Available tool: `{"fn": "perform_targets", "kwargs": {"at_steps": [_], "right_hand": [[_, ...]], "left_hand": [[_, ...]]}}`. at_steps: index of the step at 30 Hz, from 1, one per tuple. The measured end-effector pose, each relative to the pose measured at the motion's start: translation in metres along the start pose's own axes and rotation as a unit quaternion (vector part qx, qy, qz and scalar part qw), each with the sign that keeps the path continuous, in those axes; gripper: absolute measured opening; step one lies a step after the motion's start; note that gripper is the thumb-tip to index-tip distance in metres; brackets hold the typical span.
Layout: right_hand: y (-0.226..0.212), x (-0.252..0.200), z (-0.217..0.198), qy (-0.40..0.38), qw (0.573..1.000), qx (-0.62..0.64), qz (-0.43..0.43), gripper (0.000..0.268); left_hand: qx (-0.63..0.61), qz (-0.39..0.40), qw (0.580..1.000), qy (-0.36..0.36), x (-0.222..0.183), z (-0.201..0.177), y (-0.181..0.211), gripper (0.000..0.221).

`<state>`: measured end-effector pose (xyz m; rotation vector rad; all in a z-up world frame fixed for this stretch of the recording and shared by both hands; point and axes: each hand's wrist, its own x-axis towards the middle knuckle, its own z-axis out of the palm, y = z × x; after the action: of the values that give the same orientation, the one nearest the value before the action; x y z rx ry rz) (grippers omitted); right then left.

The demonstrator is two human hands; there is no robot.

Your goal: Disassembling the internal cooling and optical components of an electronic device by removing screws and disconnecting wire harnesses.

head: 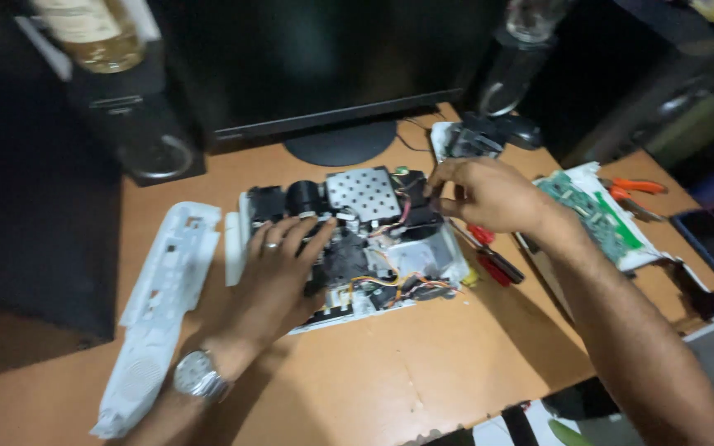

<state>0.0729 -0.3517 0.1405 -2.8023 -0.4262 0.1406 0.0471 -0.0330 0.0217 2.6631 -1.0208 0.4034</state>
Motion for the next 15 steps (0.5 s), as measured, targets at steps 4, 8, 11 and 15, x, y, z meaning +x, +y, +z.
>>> {"fn": "perform_targets", "kwargs": {"at_steps": [4,8,11,15], "right_hand": [[0.043,-0.028,0.019,-0.03,0.985,-0.098,0.142,0.02],[0.082,-0.049,0.063,-0.074,0.967,-0.133,0.206,0.028],[0.086,-0.058,0.087,-0.1,0.948,-0.151,0.262,0.03],[0.088,-0.066,0.11,-0.059,0.945,-0.213,0.243,0.034]], "left_hand": [[-0.038,0.015,0.999,0.026,0.003,-0.011,0.005,0.104],[-0.081,0.01,0.997,0.011,0.016,-0.021,0.015,0.085],[-0.099,-0.014,0.995,0.022,0.028,-0.016,0.017,0.049],[-0.071,0.012,0.994,0.081,0.039,0.007,0.013,0.027]]}}
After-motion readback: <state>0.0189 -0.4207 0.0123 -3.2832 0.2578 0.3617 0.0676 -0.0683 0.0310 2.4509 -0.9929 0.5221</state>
